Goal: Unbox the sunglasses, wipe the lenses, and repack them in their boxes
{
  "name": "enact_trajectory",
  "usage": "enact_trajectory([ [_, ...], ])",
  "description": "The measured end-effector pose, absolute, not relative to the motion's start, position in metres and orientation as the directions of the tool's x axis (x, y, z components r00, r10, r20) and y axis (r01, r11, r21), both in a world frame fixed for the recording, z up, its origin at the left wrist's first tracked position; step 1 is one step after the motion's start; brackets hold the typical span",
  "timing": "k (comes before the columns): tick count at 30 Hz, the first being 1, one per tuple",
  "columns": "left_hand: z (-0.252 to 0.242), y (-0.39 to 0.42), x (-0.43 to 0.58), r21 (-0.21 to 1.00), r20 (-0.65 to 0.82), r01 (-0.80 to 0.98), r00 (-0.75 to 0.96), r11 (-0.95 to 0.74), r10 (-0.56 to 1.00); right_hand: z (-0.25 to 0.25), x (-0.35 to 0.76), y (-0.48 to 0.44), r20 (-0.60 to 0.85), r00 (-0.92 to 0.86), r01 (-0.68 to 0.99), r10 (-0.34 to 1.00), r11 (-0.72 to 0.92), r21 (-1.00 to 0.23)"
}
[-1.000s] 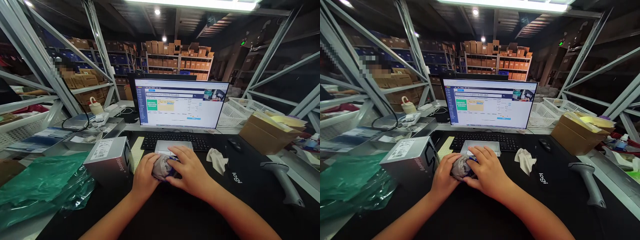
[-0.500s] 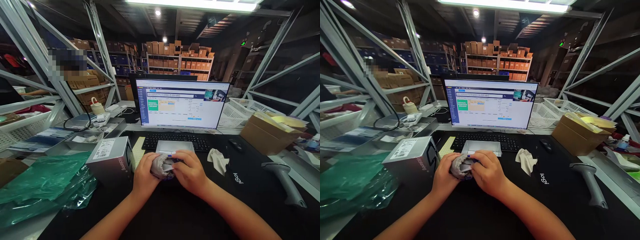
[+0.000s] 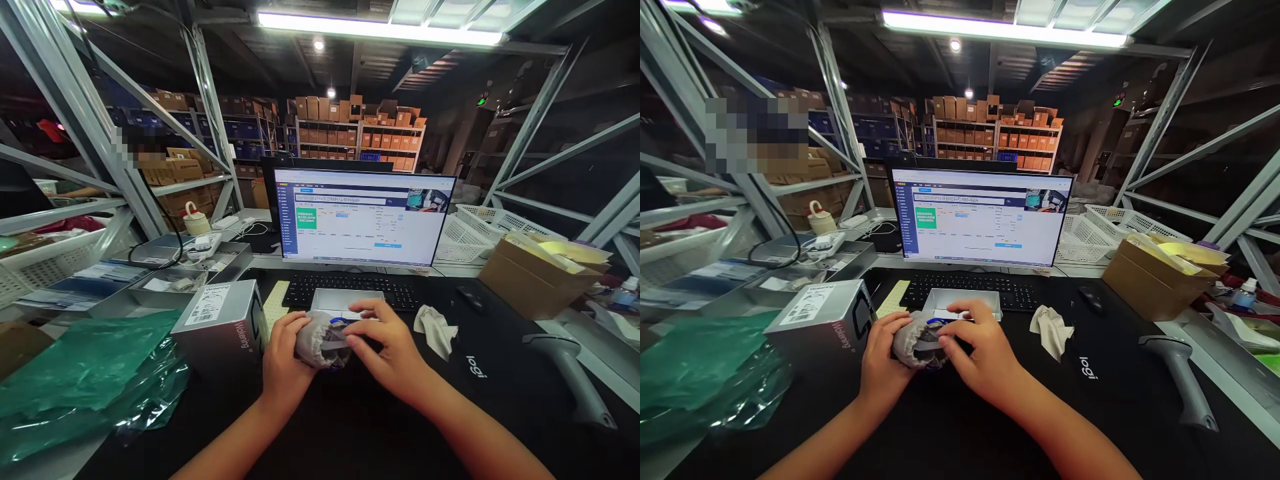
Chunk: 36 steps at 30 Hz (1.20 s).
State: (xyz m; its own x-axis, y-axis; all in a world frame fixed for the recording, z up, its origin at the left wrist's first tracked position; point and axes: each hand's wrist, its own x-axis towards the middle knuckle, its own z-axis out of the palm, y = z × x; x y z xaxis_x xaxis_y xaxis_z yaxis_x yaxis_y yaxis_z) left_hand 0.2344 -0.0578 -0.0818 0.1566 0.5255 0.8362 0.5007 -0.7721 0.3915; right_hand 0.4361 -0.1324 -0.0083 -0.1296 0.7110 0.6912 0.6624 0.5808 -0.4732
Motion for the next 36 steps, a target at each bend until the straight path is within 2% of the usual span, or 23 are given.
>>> enact_trajectory([
  [3, -0.084, -0.061, 0.235, 0.308, 0.877, 0.522, 0.169, -0.796, 0.45, -0.021, 0.426, -0.13, 0.602, -0.142, 0.718, 0.785, 0.501, -0.484],
  [6, -0.086, -0.063, 0.234, 0.197, 0.91, 0.555, 0.204, -0.809, 0.361, -0.031, 0.418, -0.127, 0.574, -0.117, 0.754, 0.811, 0.448, -0.48],
  [9, -0.086, -0.062, 0.233, 0.048, 0.928, 0.509, 0.295, -0.859, 0.227, -0.031, 0.418, -0.123, 0.543, -0.095, 0.684, 0.834, 0.451, -0.574],
  [11, -0.087, -0.061, 0.233, 0.04, 0.914, 0.423, 0.349, -0.905, 0.204, -0.027, 0.425, -0.118, 0.54, -0.085, 0.626, 0.837, 0.466, -0.625],
  [13, -0.089, -0.059, 0.234, 0.172, 0.888, 0.313, 0.361, -0.934, 0.285, -0.022, 0.439, -0.113, 0.548, -0.048, 0.592, 0.835, 0.466, -0.658],
  [16, -0.094, -0.056, 0.237, 0.531, 0.792, 0.126, 0.277, -0.838, 0.543, -0.013, 0.464, -0.107, 0.561, 0.051, 0.547, 0.826, 0.447, -0.708],
  [18, -0.094, -0.053, 0.24, 0.777, 0.62, -0.015, 0.188, -0.629, 0.762, -0.008, 0.476, -0.106, 0.559, 0.097, 0.501, 0.824, 0.444, -0.743],
  [20, -0.091, -0.051, 0.244, 0.92, 0.371, -0.196, 0.168, -0.338, 0.913, -0.006, 0.48, -0.106, 0.538, 0.114, 0.452, 0.836, 0.438, -0.777],
  [23, -0.083, -0.048, 0.248, 0.928, 0.098, -0.373, 0.263, 0.008, 0.96, -0.006, 0.477, -0.106, 0.492, 0.076, 0.389, 0.867, 0.429, -0.815],
  [26, -0.076, -0.046, 0.249, 0.923, 0.011, -0.373, 0.262, 0.091, 0.965, -0.006, 0.475, -0.104, 0.431, 0.051, 0.332, 0.901, 0.391, -0.858],
  [32, -0.068, -0.052, 0.24, 0.959, 0.031, -0.282, 0.107, 0.001, 0.994, 0.009, 0.498, -0.102, 0.283, 0.032, 0.204, 0.958, 0.271, -0.941],
  [34, -0.065, -0.058, 0.236, 0.98, 0.117, -0.162, 0.0, -0.115, 0.993, 0.016, 0.511, -0.104, 0.275, 0.023, 0.183, 0.961, 0.266, -0.946],
  [36, -0.063, -0.064, 0.232, 0.962, 0.273, 0.028, -0.095, -0.272, 0.957, 0.023, 0.526, -0.107, 0.297, 0.04, 0.196, 0.954, 0.284, -0.939],
])
